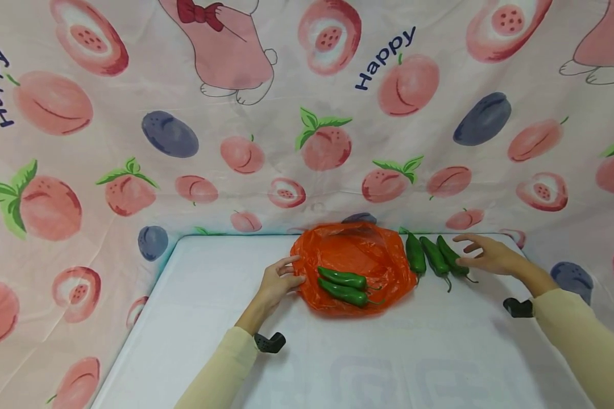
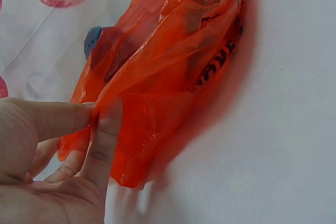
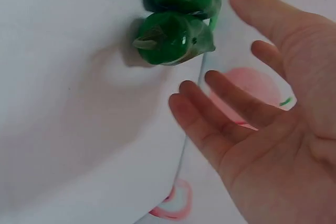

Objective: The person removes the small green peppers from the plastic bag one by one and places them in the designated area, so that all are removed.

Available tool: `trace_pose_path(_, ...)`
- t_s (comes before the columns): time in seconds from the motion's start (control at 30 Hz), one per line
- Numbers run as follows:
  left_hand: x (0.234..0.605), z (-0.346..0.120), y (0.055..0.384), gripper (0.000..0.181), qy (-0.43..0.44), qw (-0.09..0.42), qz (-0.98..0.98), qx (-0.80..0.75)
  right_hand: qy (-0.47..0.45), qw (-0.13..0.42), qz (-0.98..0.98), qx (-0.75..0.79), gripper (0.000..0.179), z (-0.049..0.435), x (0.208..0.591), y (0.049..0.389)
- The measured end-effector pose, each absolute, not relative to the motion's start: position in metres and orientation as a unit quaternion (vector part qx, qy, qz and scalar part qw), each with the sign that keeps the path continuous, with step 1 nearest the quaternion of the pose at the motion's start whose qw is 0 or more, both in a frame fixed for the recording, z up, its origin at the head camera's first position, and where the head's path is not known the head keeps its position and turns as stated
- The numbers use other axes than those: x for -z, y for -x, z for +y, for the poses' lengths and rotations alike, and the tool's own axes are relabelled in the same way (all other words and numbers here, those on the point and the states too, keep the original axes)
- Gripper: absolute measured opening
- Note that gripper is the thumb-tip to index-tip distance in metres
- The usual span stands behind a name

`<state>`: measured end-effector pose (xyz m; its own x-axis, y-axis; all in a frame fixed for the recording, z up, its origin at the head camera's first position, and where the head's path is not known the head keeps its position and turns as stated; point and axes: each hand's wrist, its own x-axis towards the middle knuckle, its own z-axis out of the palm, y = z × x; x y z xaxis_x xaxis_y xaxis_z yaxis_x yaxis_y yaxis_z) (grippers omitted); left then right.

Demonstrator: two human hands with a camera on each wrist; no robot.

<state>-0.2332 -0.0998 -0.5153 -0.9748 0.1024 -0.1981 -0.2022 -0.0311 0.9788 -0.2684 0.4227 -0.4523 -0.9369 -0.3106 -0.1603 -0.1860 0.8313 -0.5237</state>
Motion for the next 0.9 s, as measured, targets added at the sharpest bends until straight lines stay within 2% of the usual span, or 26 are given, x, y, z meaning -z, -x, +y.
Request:
trace_pose_path(0.37,0.515,-0.099,0.231,0.057,0.031,0.103,0.682,-0.723,0.149,0.055,0.947,0.28,0.07,0.404,0.435,0.257)
trace_pose_path(0.6,0.514,-0.099,0.232,0.057,0.02,0.101,0.682,-0.724,0.179,0.011,0.942,0.283,0.062,0.393,0.419,0.257)
trace_pose_path(0.9,0.515,-0.1,0.232,0.057,0.035,0.108,0.685,-0.72,0.194,0.015,0.936,0.294,0.063,0.371,0.402,0.256)
